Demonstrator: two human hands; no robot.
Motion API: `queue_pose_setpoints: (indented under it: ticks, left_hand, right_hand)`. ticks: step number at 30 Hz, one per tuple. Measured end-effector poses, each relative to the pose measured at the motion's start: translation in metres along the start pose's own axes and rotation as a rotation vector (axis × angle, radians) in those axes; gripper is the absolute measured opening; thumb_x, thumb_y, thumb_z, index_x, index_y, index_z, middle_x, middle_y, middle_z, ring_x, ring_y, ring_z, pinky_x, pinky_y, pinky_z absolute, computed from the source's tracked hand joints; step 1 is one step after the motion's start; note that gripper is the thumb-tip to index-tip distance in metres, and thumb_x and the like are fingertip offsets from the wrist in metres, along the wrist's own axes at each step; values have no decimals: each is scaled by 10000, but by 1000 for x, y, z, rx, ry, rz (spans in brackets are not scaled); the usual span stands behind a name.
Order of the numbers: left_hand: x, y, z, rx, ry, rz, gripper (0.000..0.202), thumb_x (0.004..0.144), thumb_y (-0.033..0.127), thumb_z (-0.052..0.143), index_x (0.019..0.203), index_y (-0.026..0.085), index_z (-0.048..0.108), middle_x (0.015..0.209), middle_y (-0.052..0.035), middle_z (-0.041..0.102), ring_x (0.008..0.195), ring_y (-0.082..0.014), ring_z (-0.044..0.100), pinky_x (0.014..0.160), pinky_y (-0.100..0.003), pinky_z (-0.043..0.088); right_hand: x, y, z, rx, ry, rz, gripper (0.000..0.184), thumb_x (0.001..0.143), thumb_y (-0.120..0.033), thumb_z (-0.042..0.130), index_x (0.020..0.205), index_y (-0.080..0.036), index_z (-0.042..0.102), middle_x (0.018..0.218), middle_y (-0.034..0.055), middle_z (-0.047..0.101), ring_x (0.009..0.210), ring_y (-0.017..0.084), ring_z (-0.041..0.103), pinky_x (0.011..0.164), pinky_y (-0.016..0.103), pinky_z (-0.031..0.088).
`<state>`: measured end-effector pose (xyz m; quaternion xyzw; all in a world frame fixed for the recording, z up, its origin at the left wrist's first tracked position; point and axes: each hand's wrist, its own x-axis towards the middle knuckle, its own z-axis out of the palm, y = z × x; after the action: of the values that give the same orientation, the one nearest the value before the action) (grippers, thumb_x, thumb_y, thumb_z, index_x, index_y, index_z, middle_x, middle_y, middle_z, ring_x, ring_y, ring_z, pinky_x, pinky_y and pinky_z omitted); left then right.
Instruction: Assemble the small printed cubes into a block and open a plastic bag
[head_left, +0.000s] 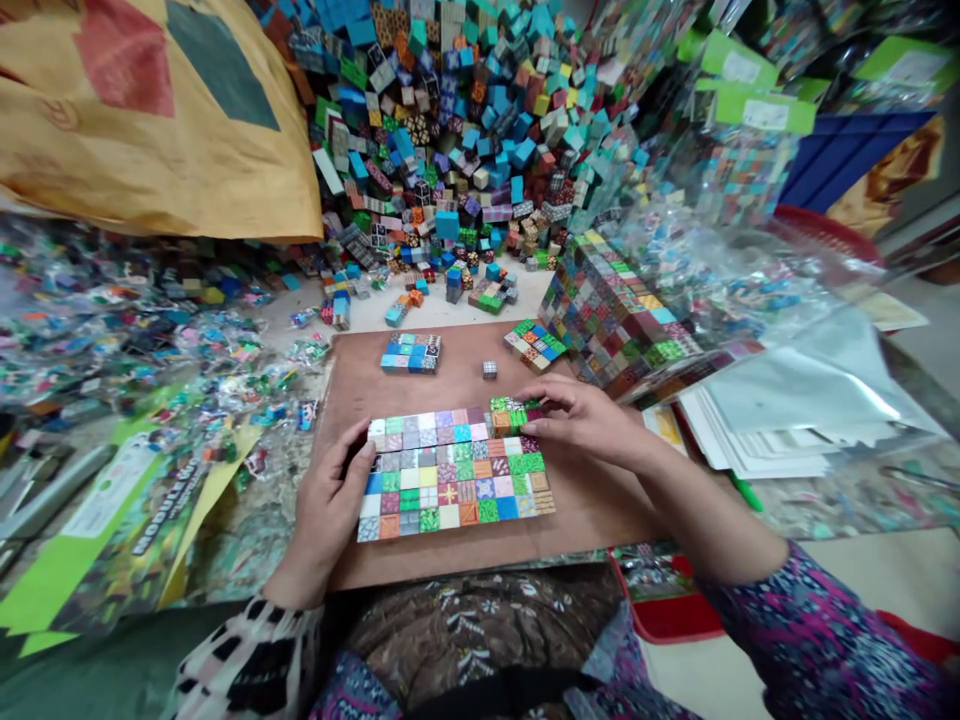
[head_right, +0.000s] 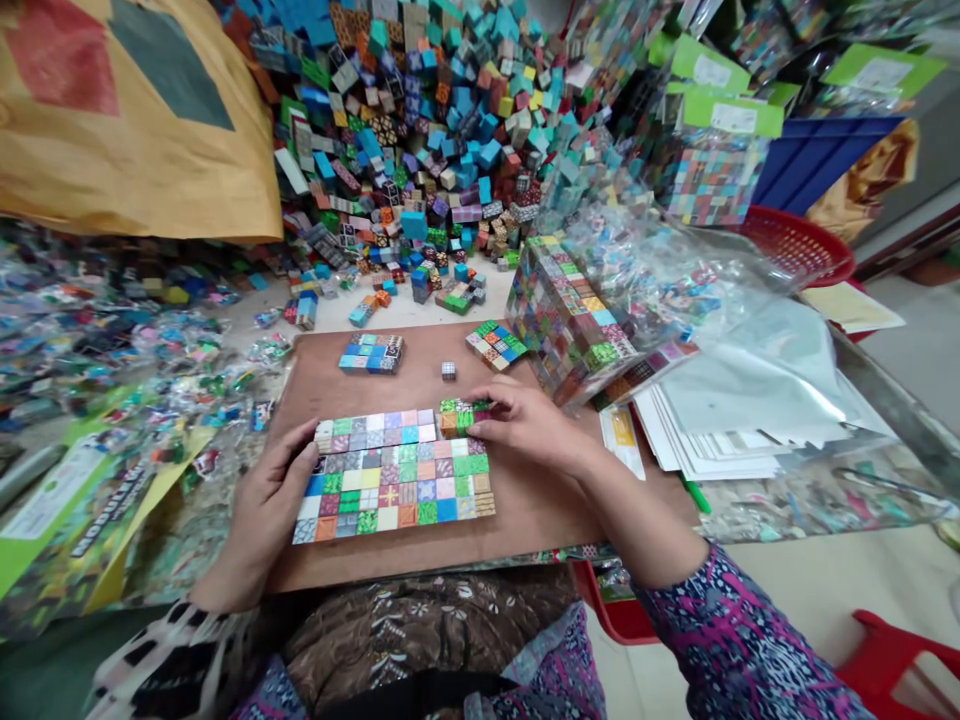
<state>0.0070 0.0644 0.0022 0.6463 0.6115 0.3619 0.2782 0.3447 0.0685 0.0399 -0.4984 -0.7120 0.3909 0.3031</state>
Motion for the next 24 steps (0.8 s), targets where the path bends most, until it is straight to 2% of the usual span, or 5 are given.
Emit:
queue_pose_setpoints:
  ticks: [4, 13, 18, 21, 24]
  left_hand:
    - [0, -1, 1, -6, -1, -34, 541, 909, 579, 520, 1261, 193, 659, 1243, -86, 699, 1141, -279, 639, 1019, -425, 480]
    - [0, -2, 2, -38, 2, -31, 551, 902, 599, 535, 1254, 195, 665, 1246, -88, 697, 1148, -278, 636, 1027, -425, 479]
    - [-1, -3, 2, -55, 21, -36, 533, 917, 597, 534, 1261, 211, 660, 1278, -86, 682, 1188, -278, 618, 1061, -445, 462]
    - [-3, -6, 2, -207, 32, -67, 560, 918, 603, 549, 1311, 212, 624, 1334, -101, 647, 1248, -273, 588, 1111, -447, 431]
    - [-8, -6, 4, -433, 30, -116, 590, 932, 615, 525, 1388, 242, 558, 1435, -99, 570, 1328, -263, 531, 1164, -441, 384]
  right_hand:
    - [-1, 4, 4, 5, -34, 35, 279, 887, -308, 650, 1160, -262, 680, 1126, 64, 667, 1026, 226, 645, 898, 431, 529]
    - [-13, 7, 16, -77, 63, -1, 341, 980, -262, 482, 1281, -305, 636, 1282, 51, 667, 1213, 235, 597, 1045, 492, 469]
    - [-20, 12, 14, 63, 233, 72, 349, 990, -425, 510, 1312, -341, 614, 1385, 25, 611, 1311, 249, 527, 1133, 541, 377]
    - [-29, 20, 23, 229, 300, 130, 446, 986, -530, 490, 1397, -360, 533, 1484, 14, 523, 1396, 249, 435, 1177, 532, 314]
    - [-38, 24, 45, 374, 324, 164, 613, 994, -615, 385, 1542, -349, 318, 1624, 24, 306, 1483, 236, 276, 1209, 501, 255]
